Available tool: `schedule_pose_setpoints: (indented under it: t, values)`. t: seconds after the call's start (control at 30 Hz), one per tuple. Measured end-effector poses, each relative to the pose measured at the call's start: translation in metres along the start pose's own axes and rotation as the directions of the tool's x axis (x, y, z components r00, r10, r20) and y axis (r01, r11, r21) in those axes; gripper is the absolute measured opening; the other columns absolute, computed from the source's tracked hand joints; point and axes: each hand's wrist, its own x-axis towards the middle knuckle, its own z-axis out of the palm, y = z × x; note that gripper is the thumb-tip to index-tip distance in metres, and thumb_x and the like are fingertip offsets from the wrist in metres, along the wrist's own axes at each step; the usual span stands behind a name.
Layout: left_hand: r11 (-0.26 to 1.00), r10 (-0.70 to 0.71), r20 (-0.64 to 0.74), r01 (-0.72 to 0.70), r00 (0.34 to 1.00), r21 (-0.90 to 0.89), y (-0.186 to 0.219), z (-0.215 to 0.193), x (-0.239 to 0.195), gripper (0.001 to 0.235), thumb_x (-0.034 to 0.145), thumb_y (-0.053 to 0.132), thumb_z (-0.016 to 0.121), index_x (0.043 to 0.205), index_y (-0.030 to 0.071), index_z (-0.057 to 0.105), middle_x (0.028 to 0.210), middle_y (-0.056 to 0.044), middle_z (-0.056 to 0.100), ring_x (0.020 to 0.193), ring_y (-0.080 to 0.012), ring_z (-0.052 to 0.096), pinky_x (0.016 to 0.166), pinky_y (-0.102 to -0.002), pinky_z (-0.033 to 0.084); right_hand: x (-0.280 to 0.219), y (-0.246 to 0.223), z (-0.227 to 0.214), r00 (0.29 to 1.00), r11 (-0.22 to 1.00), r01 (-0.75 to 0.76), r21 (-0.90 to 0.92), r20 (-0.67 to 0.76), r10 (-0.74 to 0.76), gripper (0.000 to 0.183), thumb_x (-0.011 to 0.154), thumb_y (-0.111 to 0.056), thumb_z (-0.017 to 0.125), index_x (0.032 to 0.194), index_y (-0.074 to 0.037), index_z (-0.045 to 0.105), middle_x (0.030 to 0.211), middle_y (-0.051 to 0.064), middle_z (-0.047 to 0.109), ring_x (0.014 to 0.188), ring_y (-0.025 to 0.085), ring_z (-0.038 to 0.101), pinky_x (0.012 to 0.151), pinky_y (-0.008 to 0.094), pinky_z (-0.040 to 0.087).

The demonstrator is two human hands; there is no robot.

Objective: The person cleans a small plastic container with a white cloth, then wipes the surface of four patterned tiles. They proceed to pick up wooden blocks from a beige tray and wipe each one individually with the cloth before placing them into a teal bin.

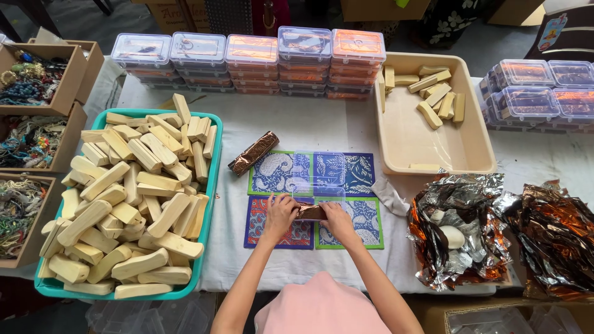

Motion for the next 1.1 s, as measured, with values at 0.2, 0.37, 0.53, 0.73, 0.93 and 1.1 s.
schedule_pose_setpoints:
  t: [0.2,0.37,0.53,0.73,0.93,1.1]
  values:
    - [0.891,0.035,0.217,-0.128,0.976,0.435,0.033,-0.015,0.016,0.098,0.077,0.002,0.075,0.163,0.004,0.030,0.101,-0.006,0.074,0.130,-0.0255,0.053,0.118,-0.050,0.028,0.000,-0.001,-0.001,1.000,1.000,-0.002,-0.015,0.005,0.002,0.065,0.074,-0.010,0.084,0.133,-0.009,0.058,0.123,0.010,0.065,0.116,0.033,0.059,0.095,0.043,0.051]
    - [0.907,0.024,0.304,-0.149,0.952,0.395,0.018,0.006,0.017,0.101,0.077,0.001,0.074,0.161,0.001,0.019,0.097,-0.014,0.075,0.136,-0.0310,0.049,0.118,-0.056,0.027,0.000,0.000,0.000,1.000,1.000,-0.007,-0.015,0.000,0.007,0.066,0.073,-0.011,0.084,0.133,-0.009,0.058,0.121,0.009,0.065,0.115,0.033,0.059,0.094,0.043,0.051]
    - [0.959,0.121,0.166,-0.159,0.979,0.236,0.000,0.025,0.018,0.083,0.080,0.002,0.074,0.153,0.007,0.035,0.094,-0.011,0.077,0.133,-0.0314,0.053,0.116,-0.061,0.028,0.000,-0.004,-0.003,1.000,1.000,0.007,-0.023,0.001,-0.007,0.065,0.072,-0.010,0.085,0.132,-0.009,0.058,0.120,0.009,0.065,0.114,0.033,0.059,0.094,0.043,0.051]
    - [0.916,0.033,0.109,-0.074,0.993,0.395,0.014,0.024,0.017,0.069,0.077,0.007,0.076,0.141,0.002,0.048,0.136,-0.022,0.059,0.133,-0.0380,0.043,0.111,-0.056,0.032,-0.001,-0.004,-0.006,1.000,1.000,0.006,-0.001,-0.005,-0.006,0.065,0.072,-0.010,0.084,0.132,-0.009,0.058,0.120,0.009,0.065,0.115,0.033,0.059,0.094,0.043,0.051]
    - [0.888,-0.096,0.363,-0.085,0.927,0.452,0.022,0.006,0.028,0.040,0.075,0.008,0.076,0.114,0.006,0.069,0.144,-0.016,0.047,0.145,-0.0357,0.032,0.119,-0.056,0.025,0.000,-0.002,-0.004,1.000,1.000,0.002,0.017,-0.026,-0.001,0.065,0.072,-0.009,0.084,0.132,-0.009,0.059,0.121,0.010,0.065,0.116,0.033,0.059,0.094,0.043,0.051]
    - [0.935,-0.041,0.399,-0.106,0.916,0.337,0.002,0.011,0.030,0.019,0.095,0.019,0.060,0.094,0.010,0.077,0.149,-0.015,0.044,0.151,-0.0350,0.023,0.122,-0.061,0.020,0.000,-0.002,-0.005,1.000,1.000,-0.014,0.010,0.002,0.014,0.063,0.074,-0.010,0.083,0.132,-0.009,0.059,0.122,0.009,0.065,0.115,0.033,0.059,0.094,0.042,0.051]
